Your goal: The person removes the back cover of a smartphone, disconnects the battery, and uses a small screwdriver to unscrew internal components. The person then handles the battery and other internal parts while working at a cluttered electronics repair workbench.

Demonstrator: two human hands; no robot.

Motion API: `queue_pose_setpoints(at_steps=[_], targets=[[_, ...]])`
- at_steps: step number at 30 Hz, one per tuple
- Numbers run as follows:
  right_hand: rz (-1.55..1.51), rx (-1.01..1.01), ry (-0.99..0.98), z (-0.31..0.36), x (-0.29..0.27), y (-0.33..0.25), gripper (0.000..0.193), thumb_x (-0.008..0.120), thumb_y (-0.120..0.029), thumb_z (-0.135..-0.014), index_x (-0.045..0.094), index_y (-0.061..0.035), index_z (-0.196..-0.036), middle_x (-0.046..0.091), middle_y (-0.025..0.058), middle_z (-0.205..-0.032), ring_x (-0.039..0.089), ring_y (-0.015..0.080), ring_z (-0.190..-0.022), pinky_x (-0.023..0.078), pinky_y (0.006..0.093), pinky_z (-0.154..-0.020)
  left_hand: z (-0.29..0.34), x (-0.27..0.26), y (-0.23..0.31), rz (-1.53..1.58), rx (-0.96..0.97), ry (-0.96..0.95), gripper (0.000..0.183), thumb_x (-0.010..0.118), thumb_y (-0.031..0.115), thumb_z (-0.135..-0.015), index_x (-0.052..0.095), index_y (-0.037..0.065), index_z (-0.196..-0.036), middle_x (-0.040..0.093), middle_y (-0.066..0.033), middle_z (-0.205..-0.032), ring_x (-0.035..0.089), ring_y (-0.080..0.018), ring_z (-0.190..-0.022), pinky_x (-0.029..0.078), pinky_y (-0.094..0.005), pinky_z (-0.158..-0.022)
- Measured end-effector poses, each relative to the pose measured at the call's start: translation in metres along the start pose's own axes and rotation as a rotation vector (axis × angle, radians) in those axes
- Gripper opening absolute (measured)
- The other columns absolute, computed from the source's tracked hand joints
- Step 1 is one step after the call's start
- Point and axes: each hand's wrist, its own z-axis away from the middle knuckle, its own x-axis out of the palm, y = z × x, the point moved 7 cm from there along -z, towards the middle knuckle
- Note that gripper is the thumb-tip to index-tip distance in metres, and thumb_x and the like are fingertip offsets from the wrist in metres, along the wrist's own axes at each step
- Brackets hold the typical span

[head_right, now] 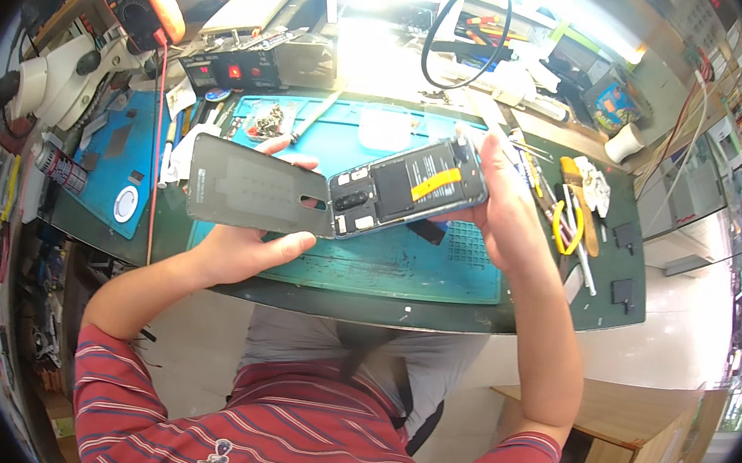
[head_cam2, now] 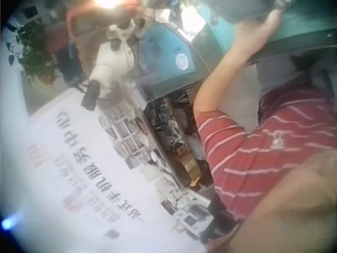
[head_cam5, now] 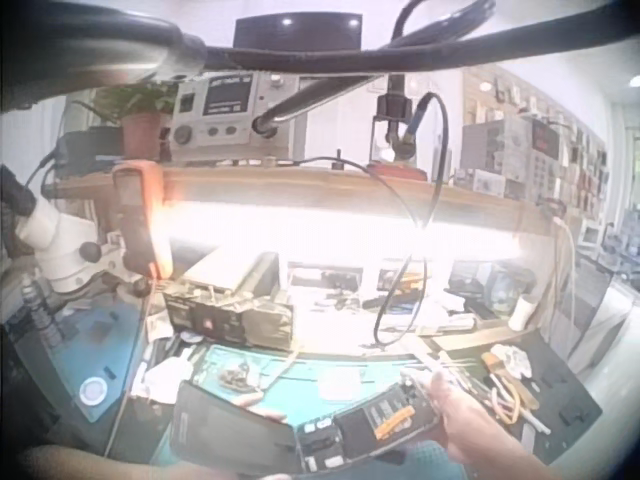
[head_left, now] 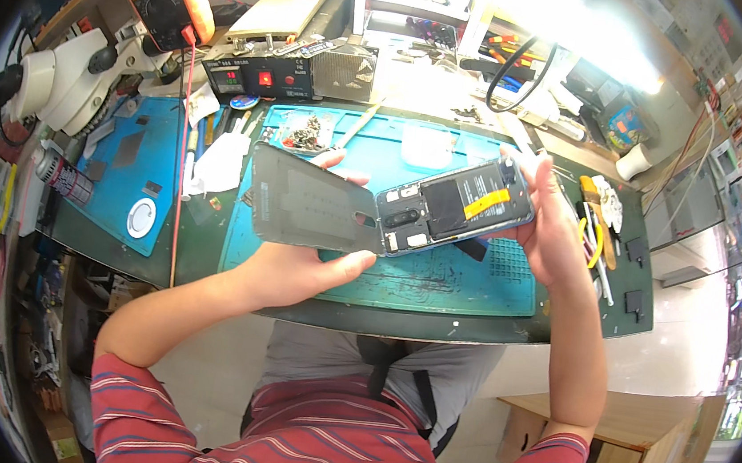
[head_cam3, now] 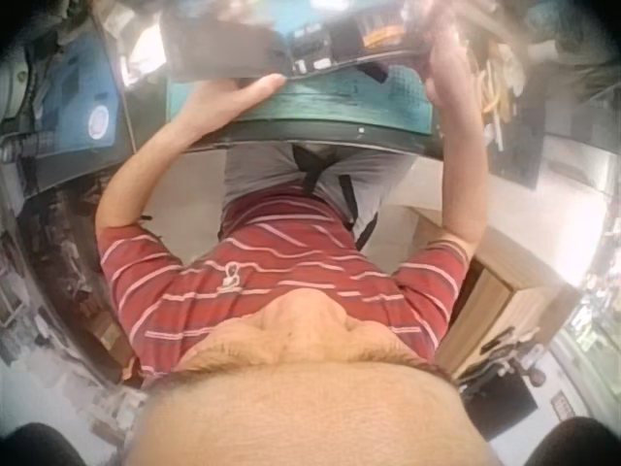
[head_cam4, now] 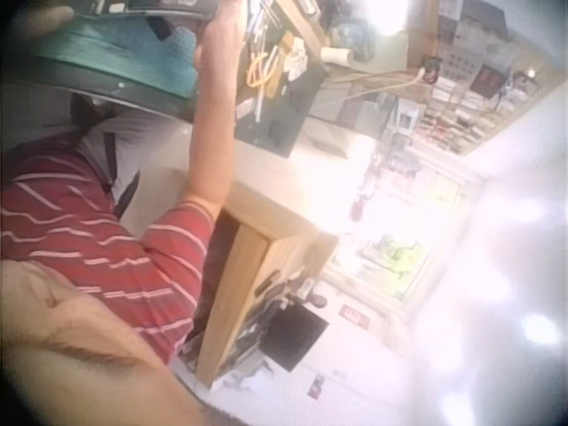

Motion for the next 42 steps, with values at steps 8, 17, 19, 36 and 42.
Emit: queue_pose_setpoints(at_steps=[8, 17, 19, 36, 42], targets=[[-0.079, 0.115, 0.083, 0.025, -0.004, 0.024, 0.043, 0.044, -0.017, -0.110, 0.046, -0.0067, -0.151, 0.065, 0.0106, -0.131, 0.070, 0.0209, -0.109, 0.065, 0.0420, -0.081, 0.002, -0.024, 0.001, 0.012, 0.129, 0.117, 0.078, 0.084, 0.011, -0.075, 0.042, 0.005, -0.141, 0.051, -0.0093, -0.138, 0.054, -0.0213, -0.125, 0.045, -0.0399, -0.109], [-0.286, 0.199, 0.025, 0.038, 0.038, 0.044, 0.044, 0.045, -0.012, -0.109, 0.042, -0.0027, -0.152, 0.060, 0.0158, -0.140, 0.068, 0.0280, -0.120, 0.064, 0.0488, -0.090, 0.042, -0.096, -0.002, 0.328, 0.130, 0.372, 0.082, 0.071, -0.006, -0.073, 0.034, 0.008, -0.145, 0.050, -0.0116, -0.139, 0.057, -0.0290, -0.134, 0.050, -0.0448, -0.110], [-0.297, 0.241, -0.004, 0.039, 0.050, 0.045, 0.045, 0.045, -0.013, -0.110, 0.041, -0.0032, -0.153, 0.061, 0.0152, -0.137, 0.068, 0.0276, -0.120, 0.064, 0.0484, -0.091, 0.055, -0.111, -0.006, 0.138, 0.120, 0.341, 0.095, 0.071, -0.005, -0.074, 0.026, 0.008, -0.156, 0.047, -0.0118, -0.145, 0.052, -0.0280, -0.139, 0.049, -0.0463, -0.111], [0.371, -0.068, -0.238, 0.044, 0.060, -0.019, 0.049, 0.065, -0.019, -0.104, 0.054, -0.0006, -0.149, 0.072, 0.0081, -0.120, 0.067, 0.0142, -0.108, 0.054, 0.0317, -0.096, 0.063, -0.005, 0.037, 0.702, -0.673, -0.807, 0.088, 0.044, 0.071, -0.101, 0.053, -0.005, -0.143, 0.065, -0.0181, -0.133, 0.067, -0.0211, -0.113, 0.052, -0.0353, -0.098], [0.522, -0.004, -0.401, 0.070, 0.051, -0.012, 0.029, 0.070, -0.011, -0.098, 0.072, -0.0034, -0.127, 0.076, 0.0036, -0.108, 0.069, 0.0127, -0.098, 0.054, 0.0291, -0.090, 0.055, 0.054, 0.044, 0.982, -0.728, -1.028, 0.107, 0.018, 0.085, -0.096, 0.053, -0.003, -0.146, 0.064, -0.0227, -0.138, 0.068, -0.0276, -0.118, 0.054, -0.0408, -0.100]])
